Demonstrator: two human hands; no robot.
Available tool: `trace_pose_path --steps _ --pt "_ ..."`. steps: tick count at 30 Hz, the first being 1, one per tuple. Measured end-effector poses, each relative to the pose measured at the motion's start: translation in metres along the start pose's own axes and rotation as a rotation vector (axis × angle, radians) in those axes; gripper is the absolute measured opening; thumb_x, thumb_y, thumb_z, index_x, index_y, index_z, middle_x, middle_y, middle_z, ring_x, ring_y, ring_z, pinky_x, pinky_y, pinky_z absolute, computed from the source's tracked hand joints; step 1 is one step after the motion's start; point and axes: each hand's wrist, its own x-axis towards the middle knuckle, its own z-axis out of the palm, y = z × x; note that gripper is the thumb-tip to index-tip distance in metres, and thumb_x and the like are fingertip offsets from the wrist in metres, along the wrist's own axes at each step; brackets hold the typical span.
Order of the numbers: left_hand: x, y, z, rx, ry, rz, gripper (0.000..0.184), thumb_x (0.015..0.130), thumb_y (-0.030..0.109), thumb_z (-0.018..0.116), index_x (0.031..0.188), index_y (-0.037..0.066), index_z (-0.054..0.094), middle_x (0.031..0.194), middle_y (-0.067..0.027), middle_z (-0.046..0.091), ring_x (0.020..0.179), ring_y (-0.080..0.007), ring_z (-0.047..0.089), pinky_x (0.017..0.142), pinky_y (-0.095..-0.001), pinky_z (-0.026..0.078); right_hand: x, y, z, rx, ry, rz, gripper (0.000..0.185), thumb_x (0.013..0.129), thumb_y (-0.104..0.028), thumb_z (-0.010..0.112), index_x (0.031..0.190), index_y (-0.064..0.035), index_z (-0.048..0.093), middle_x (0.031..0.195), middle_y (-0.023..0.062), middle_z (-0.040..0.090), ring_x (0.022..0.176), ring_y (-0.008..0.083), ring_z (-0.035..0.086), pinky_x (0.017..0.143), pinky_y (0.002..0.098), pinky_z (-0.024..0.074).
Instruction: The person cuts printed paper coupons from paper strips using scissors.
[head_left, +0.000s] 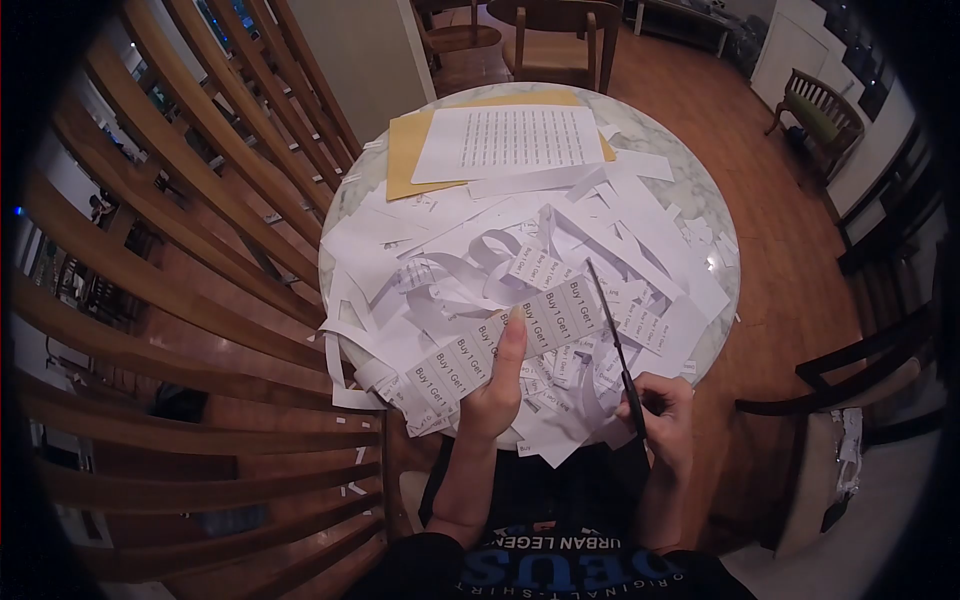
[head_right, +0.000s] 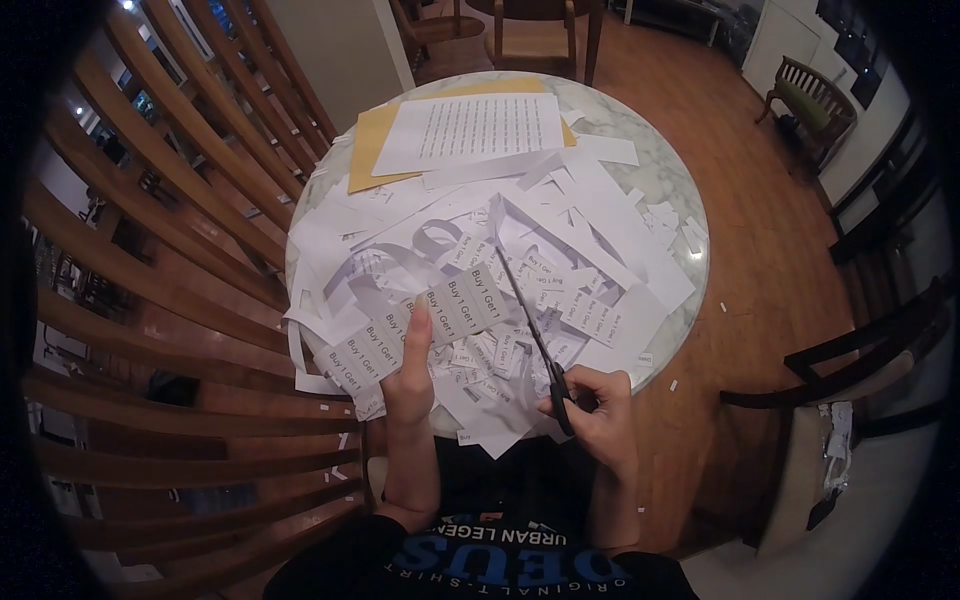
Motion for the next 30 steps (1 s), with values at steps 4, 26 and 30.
trace_pose_path --steps 4,26,30 --pt "0.0 0.001 0.002 0.005 0.035 -0.012 0.014 0.088 0.008 0.051 0.089 -0.003 0.058 0.081 -0.0039 0.058 0.072 -0.0091 0.052 0.065 -0.0223 0.042 0.0 0.006 0.001 0.22 -0.068 -0.091 0.027 0.062 -0.019 0.069 0.06 -0.0007 0.05 0.05 -0.0043 0.043 0.045 0.0012 0.036 0.041 0.0193 0.0216" --pt "-0.004 0.008 0.011 0.083 -0.055 0.039 0.012 0.087 0.008 0.053 0.084 -0.002 0.058 0.07 -0.0019 0.055 0.063 -0.0061 0.048 0.057 -0.0196 0.04 -0.001 0.003 0.003 0.112 -0.189 -0.059 0.036 0.059 -0.027 0.073 0.058 -0.0033 0.046 0.05 -0.0032 0.043 0.045 0.0029 0.032 0.042 0.0217 0.0196" --pt "-0.004 0.008 0.013 0.091 -0.031 0.067 0.014 0.088 0.01 0.052 0.082 -0.002 0.057 0.068 -0.0008 0.054 0.061 -0.0056 0.047 0.055 -0.0196 0.039 -0.001 0.003 0.003 0.106 -0.189 -0.065 0.035 0.059 -0.027 0.073 0.058 -0.0032 0.047 0.05 -0.0033 0.043 0.045 0.0027 0.032 0.042 0.0214 0.0195"
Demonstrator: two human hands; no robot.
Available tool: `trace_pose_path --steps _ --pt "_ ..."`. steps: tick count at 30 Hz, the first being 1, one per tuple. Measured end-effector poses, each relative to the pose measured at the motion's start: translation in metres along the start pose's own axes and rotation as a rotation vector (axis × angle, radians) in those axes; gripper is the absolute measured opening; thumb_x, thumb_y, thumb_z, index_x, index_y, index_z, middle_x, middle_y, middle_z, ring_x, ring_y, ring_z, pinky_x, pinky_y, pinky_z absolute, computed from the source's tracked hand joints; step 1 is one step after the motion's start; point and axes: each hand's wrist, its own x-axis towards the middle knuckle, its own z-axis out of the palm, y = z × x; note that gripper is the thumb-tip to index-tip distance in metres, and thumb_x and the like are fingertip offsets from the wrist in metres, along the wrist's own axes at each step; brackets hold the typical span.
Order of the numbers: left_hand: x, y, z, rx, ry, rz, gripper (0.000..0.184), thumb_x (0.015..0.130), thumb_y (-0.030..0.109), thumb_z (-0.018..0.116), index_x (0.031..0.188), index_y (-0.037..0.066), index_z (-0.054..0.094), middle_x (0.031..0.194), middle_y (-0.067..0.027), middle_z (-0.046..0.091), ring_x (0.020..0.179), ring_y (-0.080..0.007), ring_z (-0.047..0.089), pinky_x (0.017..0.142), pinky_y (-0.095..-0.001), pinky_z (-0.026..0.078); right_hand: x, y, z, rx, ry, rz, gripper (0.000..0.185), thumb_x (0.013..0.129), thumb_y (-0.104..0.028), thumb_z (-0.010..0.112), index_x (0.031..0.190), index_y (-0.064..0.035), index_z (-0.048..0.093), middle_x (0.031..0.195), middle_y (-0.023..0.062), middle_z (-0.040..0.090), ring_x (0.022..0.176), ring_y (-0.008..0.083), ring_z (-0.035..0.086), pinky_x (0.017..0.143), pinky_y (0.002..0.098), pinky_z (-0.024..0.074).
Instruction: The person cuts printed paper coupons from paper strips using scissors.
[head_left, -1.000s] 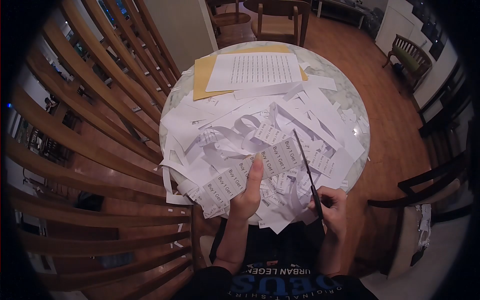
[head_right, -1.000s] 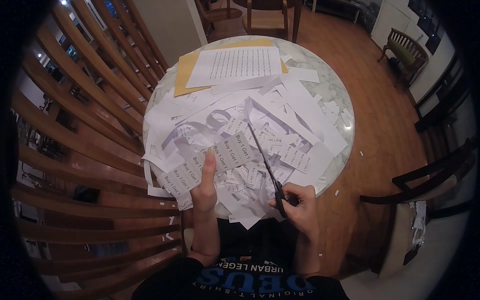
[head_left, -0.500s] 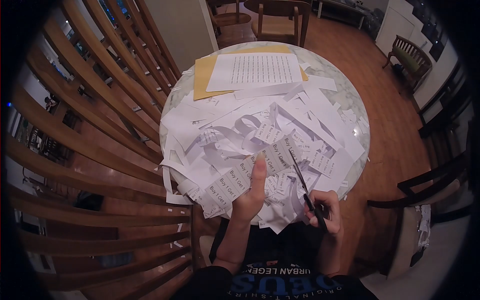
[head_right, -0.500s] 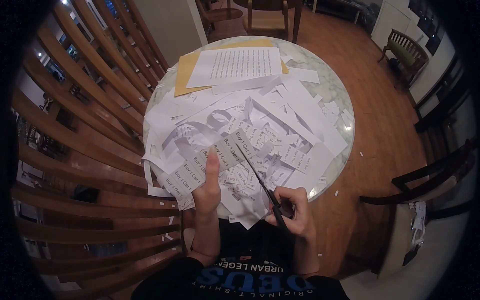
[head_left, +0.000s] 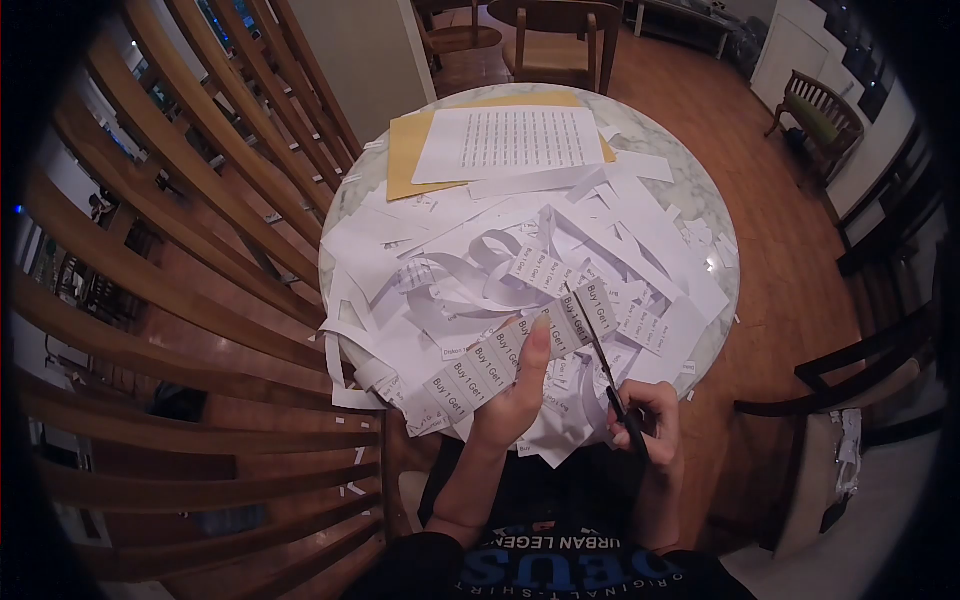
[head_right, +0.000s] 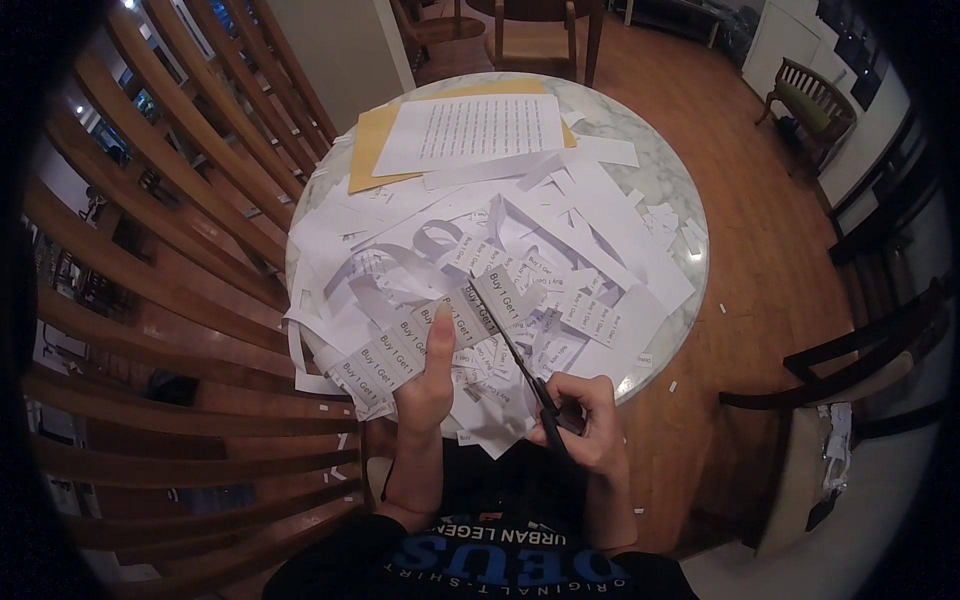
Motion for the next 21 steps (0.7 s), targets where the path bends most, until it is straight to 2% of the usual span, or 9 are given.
trace_pose_path --steps 8,21 --pt "-0.0019 0.0002 -0.0031 -0.018 -0.036 -0.065 0.015 0.089 0.011 0.051 0.082 -0.001 0.055 0.066 0.0004 0.051 0.06 -0.0053 0.045 0.053 -0.0201 0.038 0.0011 0.0033 -0.0046 0.029 -0.058 -0.027 0.035 0.058 -0.03 0.072 0.061 -0.0032 0.049 0.05 -0.0033 0.045 0.044 0.0023 0.034 0.042 0.0208 0.0198" --pt "-0.0017 -0.0017 -0.001 -0.033 -0.019 -0.026 0.014 0.088 0.009 0.052 0.08 -0.001 0.055 0.066 0.0007 0.051 0.06 -0.0054 0.044 0.054 -0.0197 0.038 0.0009 0.003 -0.004 0.003 -0.031 -0.024 0.034 0.059 -0.028 0.072 0.061 -0.0022 0.05 0.049 -0.0033 0.044 0.043 0.0019 0.032 0.041 0.0204 0.0191"
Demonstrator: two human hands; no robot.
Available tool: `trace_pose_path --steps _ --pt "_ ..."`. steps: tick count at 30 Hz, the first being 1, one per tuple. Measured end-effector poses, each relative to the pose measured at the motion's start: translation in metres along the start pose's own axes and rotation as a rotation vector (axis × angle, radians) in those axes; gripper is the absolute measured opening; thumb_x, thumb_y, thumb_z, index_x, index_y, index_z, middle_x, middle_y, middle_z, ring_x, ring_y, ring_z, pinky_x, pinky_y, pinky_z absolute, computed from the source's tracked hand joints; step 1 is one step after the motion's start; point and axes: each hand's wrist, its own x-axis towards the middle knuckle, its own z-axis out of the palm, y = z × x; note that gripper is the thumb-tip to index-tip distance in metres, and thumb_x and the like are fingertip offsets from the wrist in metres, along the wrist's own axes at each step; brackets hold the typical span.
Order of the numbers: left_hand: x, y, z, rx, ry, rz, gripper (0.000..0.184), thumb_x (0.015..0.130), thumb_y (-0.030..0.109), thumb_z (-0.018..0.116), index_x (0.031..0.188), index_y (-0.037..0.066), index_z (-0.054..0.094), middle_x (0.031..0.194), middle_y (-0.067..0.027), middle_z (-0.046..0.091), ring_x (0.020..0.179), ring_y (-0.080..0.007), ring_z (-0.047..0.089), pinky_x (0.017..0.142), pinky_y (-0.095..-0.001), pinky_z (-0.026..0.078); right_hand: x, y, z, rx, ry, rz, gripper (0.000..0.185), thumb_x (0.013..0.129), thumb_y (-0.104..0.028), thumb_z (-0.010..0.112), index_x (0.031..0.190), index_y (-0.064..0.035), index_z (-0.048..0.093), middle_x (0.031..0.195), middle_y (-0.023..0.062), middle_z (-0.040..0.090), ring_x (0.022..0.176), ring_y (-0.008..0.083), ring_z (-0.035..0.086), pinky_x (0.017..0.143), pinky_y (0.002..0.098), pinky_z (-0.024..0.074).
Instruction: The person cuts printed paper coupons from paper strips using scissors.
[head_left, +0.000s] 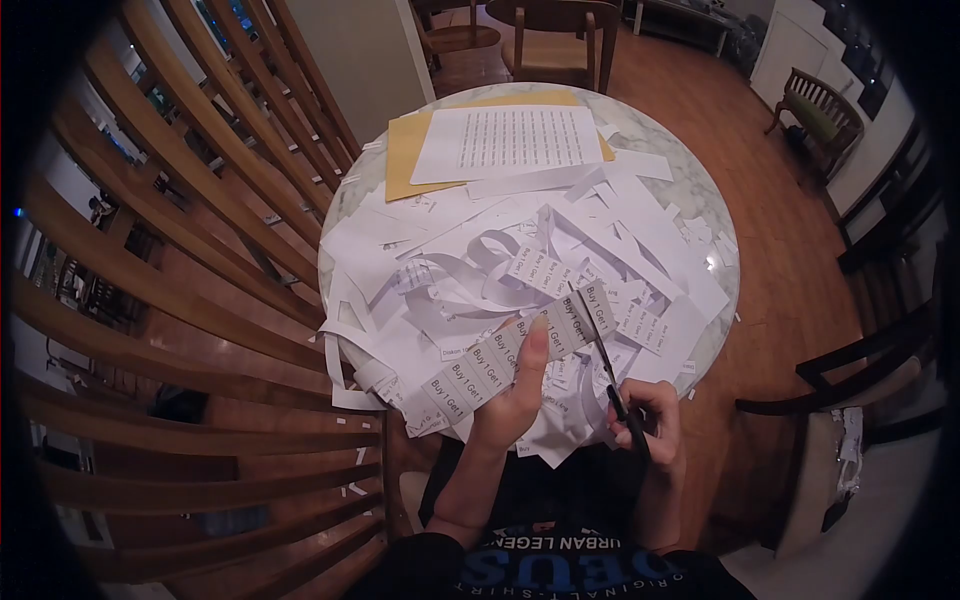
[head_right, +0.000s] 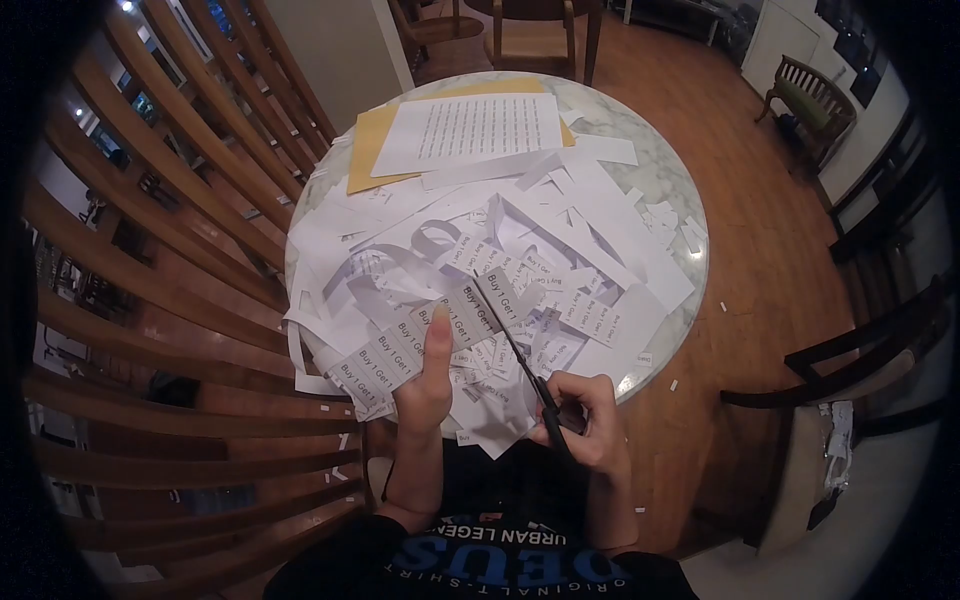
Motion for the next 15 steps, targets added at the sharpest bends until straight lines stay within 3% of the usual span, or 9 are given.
trace_pose_path --steps 9,11,15 --pt "-0.0009 -0.0042 -0.0016 0.02 -0.035 0.001 0.015 0.088 0.009 0.052 0.08 -0.002 0.056 0.066 0.0007 0.051 0.06 -0.005 0.045 0.053 -0.0197 0.037 -0.0005 -0.0019 0.0007 0.014 0.035 0.024 0.033 0.059 -0.027 0.072 0.06 -0.0027 0.05 0.05 -0.0035 0.045 0.044 0.0023 0.033 0.042 0.0206 0.0202" --pt "-0.0002 -0.0024 -0.0011 0.021 -0.028 0.006 0.015 0.088 0.009 0.052 0.08 -0.002 0.056 0.066 0.0007 0.051 0.059 -0.0052 0.044 0.053 -0.02 0.037 -0.0001 -0.0031 -0.002 -0.079 0.012 0.064 0.031 0.057 -0.026 0.067 0.062 -0.0004 0.05 0.055 0.0019 0.051 0.047 0.006 0.046 0.044 0.0183 0.032" --pt "-0.0004 -0.0022 -0.0007 0.002 -0.016 0.003 0.014 0.088 0.009 0.052 0.08 -0.002 0.056 0.066 0.0004 0.052 0.06 -0.0055 0.045 0.054 -0.0202 0.038 0.0002 -0.0051 -0.0011 -0.081 0.022 0.078 0.03 0.057 -0.026 0.067 0.062 -0.0004 0.051 0.055 0.0022 0.051 0.047 0.0065 0.046 0.044 0.0188 0.0324"
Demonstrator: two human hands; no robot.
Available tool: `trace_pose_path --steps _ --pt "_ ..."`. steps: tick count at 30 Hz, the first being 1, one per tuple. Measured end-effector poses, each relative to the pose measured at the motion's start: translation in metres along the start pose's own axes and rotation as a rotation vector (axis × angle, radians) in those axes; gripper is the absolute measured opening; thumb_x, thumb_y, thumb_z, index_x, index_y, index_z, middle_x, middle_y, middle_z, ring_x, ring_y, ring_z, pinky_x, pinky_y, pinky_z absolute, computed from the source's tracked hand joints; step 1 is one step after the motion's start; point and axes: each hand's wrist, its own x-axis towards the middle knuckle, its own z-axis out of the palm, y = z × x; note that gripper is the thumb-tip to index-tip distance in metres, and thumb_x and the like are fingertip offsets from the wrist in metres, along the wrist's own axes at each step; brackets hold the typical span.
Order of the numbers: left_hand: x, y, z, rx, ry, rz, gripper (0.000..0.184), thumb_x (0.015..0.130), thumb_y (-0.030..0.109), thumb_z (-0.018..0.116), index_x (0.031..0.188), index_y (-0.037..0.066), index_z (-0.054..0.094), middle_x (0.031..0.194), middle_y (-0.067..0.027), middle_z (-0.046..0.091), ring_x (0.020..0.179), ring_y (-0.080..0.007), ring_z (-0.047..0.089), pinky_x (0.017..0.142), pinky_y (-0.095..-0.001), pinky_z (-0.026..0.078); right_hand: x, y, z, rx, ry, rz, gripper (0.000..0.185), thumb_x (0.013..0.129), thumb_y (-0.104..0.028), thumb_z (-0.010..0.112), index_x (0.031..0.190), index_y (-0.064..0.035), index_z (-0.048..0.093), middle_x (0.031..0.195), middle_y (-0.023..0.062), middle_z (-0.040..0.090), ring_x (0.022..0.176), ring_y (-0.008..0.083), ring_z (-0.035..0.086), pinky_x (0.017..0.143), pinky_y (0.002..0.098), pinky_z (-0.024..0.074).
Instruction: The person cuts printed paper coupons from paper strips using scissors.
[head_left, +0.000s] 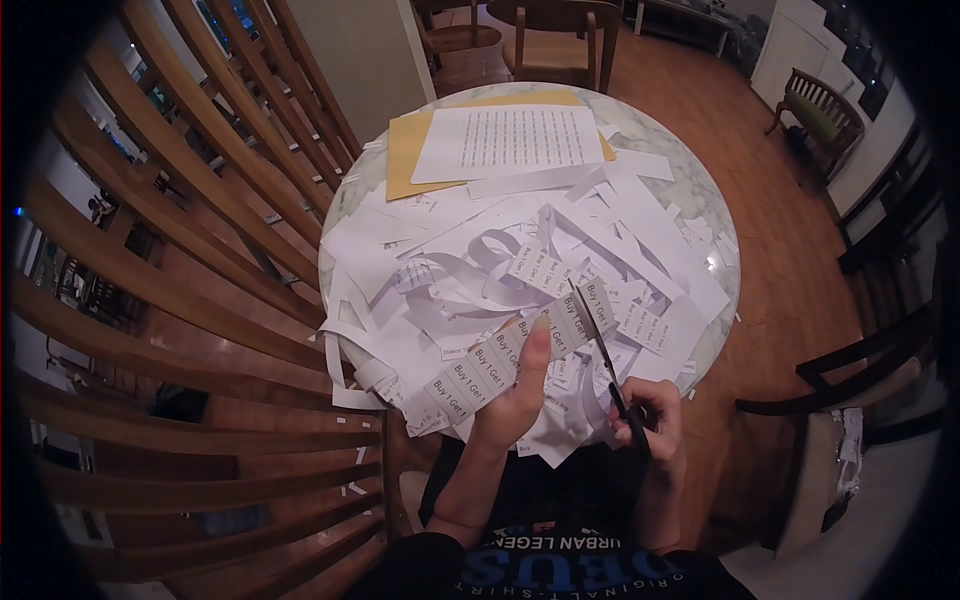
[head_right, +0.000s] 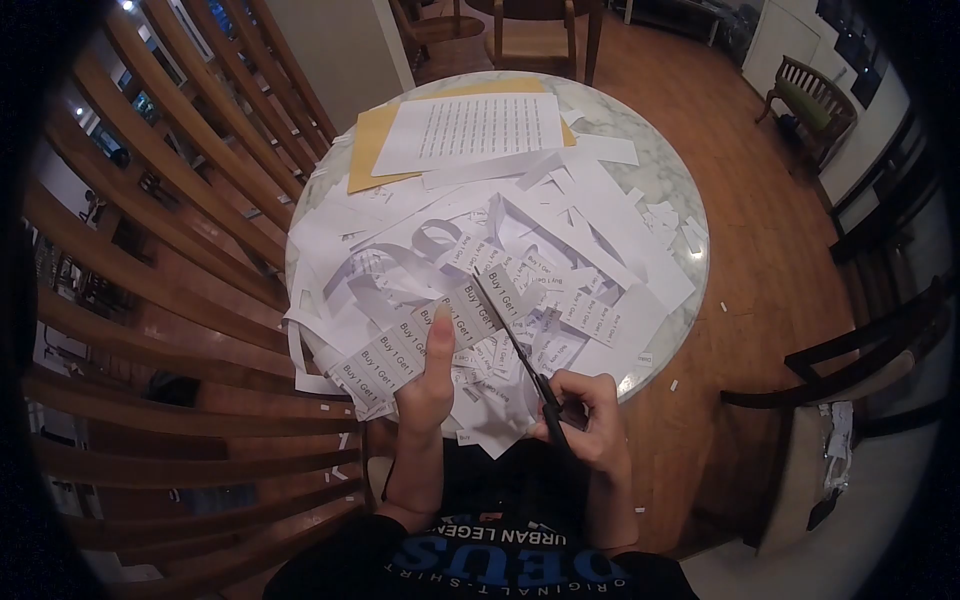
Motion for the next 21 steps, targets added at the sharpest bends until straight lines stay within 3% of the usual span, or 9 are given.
trace_pose_path --steps 3,5,14,21 --pt "0.0001 0.0001 0.0001 -0.013 -0.005 -0.008 0.014 0.088 0.009 0.052 0.08 -0.003 0.056 0.067 -0.0001 0.053 0.061 -0.0058 0.046 0.054 -0.0207 0.038 0.0001 -0.0005 0.0012 0.002 0.006 -0.01 0.03 0.057 -0.026 0.067 0.061 -0.0004 0.051 0.055 0.0025 0.052 0.047 0.0068 0.046 0.045 0.0191 0.033" --pt "0.001 0.001 0.002 -0.012 0.026 0.014 0.014 0.088 0.009 0.052 0.081 -0.003 0.056 0.068 -0.0007 0.054 0.062 -0.0058 0.047 0.055 -0.021 0.039 0.0001 0.0032 0.0032 0.067 0.037 -0.077 0.028 0.058 -0.021 0.072 0.06 -0.0025 0.05 0.051 -0.0031 0.047 0.045 0.0023 0.034 0.042 0.0206 0.021" --pt "-0.0007 0.0004 -0.0022 0.009 0.002 -0.027 0.013 0.087 0.008 0.052 0.083 -0.003 0.057 0.07 -0.0023 0.055 0.064 -0.0075 0.049 0.057 -0.022 0.041 -0.0006 -0.0022 0.0052 0.017 0.065 -0.059 0.023 0.061 -0.01 0.072 0.059 -0.0019 0.05 0.049 -0.005 0.041 0.047 0.0016 0.032 0.043 0.0208 0.0201" --pt "0.0009 -0.0001 -0.0014 -0.01 0.015 -0.011 0.013 0.087 0.009 0.052 0.085 -0.003 0.058 0.074 -0.003 0.057 0.066 -0.0075 0.05 0.06 -0.0223 0.042 -0.0013 -0.0018 0.0056 -0.003 0.079 -0.04 0.024 0.061 -0.011 0.073 0.058 -0.0017 0.05 0.049 -0.0056 0.04 0.047 0.0016 0.031 0.042 0.0209 0.0196"
